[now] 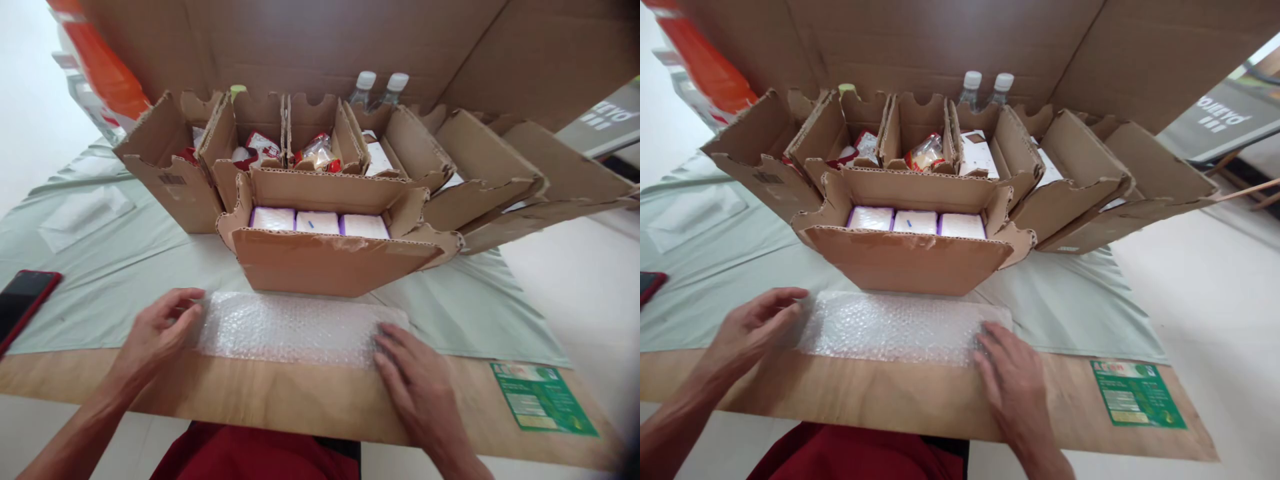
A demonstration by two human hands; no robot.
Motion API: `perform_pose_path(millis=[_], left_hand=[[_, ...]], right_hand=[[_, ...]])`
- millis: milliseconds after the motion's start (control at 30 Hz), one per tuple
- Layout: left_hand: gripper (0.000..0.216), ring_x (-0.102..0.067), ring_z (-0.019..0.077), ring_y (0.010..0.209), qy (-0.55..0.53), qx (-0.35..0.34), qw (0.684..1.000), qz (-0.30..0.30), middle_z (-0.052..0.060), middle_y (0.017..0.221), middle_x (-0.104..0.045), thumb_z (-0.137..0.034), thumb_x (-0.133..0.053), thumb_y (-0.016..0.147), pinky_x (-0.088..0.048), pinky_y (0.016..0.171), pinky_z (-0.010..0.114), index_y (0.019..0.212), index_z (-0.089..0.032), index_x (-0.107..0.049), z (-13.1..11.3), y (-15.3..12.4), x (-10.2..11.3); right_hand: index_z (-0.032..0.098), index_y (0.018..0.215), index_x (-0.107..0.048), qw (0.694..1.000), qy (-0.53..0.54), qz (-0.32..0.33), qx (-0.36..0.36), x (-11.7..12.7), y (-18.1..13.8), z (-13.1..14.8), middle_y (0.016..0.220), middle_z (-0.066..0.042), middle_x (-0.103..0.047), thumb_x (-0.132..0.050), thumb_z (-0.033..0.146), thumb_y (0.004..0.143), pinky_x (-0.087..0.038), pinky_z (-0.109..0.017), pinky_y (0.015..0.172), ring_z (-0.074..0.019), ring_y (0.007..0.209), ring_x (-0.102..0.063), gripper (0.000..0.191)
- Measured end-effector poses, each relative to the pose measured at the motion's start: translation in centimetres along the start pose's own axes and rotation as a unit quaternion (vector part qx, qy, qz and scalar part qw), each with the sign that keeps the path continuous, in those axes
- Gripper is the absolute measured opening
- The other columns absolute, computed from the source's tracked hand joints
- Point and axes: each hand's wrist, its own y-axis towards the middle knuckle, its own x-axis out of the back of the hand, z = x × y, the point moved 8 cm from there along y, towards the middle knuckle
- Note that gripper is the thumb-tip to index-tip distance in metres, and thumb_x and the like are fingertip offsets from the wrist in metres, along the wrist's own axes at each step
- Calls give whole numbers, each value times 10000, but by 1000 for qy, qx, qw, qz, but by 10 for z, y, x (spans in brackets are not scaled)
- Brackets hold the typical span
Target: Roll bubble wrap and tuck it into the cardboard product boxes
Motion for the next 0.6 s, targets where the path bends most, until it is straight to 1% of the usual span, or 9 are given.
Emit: perform_pose_path(millis=[67, 100, 133, 200, 300, 367, 433, 533, 600], left_hand=[[357, -685, 250, 910, 77, -42, 993, -73, 66, 1103, -739, -542, -626, 876, -566, 609, 302, 1064, -253, -720, 3, -5, 17], [384, -671, 290, 1020, 113, -73, 987, -82, 83, 1179, -720, -565, -626, 868, -597, 698, 356, 1070, -253, -721, 0, -8, 15], [410, -643, 332, 1121, 145, -103, 981, -78, 106, 1230, -702, -580, -624, 862, -604, 817, 435, 1071, -241, -721, -4, -11, 7], [395, -568, 396, 1271, 190, -147, 969, -62, 152, 1300, -668, -546, -619, 865, -510, 1031, 584, 1046, -208, -713, -13, -15, -16], [192, -481, 405, 1384, 190, -163, 967, -55, 165, 1411, -602, -382, -599, 873, -433, 1107, 623, 924, -211, -669, -24, -18, -40], [108, -518, 373, 1347, 140, -143, 978, -59, 147, 1406, -608, -319, -576, 863, -478, 1061, 576, 837, -223, -619, -29, -21, -41], [104, -627, 318, 1180, 71, -98, 991, -51, 123, 1247, -686, -321, -559, 863, -543, 950, 486, 828, -228, -591, -28, -23, -37], [195, -689, 218, 867, -57, -26, 998, -28, 45, 928, -711, -380, -565, 880, -554, 766, 347, 981, -219, -607, -17, -25, -28], [344, -677, 184, 788, -123, 1, 992, -30, 18, 861, -693, -410, -609, 869, -533, 717, 302, 1143, -202, -599, -8, -21, -17]], right_hand=[[218, 1193, -689, 999, -17, -26, -41, 21, 1, -28, 1228, -118, -748, -504, 337, 1012, -539, -489, 959, -304, 1135, -706, 284], [212, 1207, -684, 998, -23, -27, -57, 26, 6, -38, 1240, -126, -741, -491, 341, 1016, -528, -491, 979, -304, 1151, -697, 301], [206, 1227, -677, 997, -29, -23, -68, 27, 13, -46, 1261, -136, -730, -479, 349, 1014, -520, -501, 991, -311, 1176, -684, 324], [192, 1241, -675, 995, -46, 8, -83, 16, 27, -57, 1308, -162, -703, -471, 376, 992, -523, -529, 974, -340, 1202, -664, 370], [193, 1080, -722, 991, -51, 74, -95, -9, 41, -67, 1311, -184, -693, -470, 419, 939, -541, -560, 903, -379, 1169, -668, 366], [215, 899, -712, 991, -26, 84, -99, -14, 41, -69, 1277, -170, -709, -465, 456, 924, -539, -563, 907, -375, 1145, -679, 346], [231, 832, -675, 990, 15, 73, -117, -5, 36, -68, 1196, -146, -741, -472, 494, 920, -548, -530, 911, -348, 1087, -705, 344], [244, 925, -671, 977, 90, 81, -173, 11, 22, -59, 1011, -99, -778, -538, 523, 899, -594, -436, 814, -297, 917, -751, 310], [243, 1048, -682, 964, 147, 109, -194, 11, 12, -40, 940, -81, -786, -573, 510, 884, -610, -388, 733, -276, 840, -763, 332]])
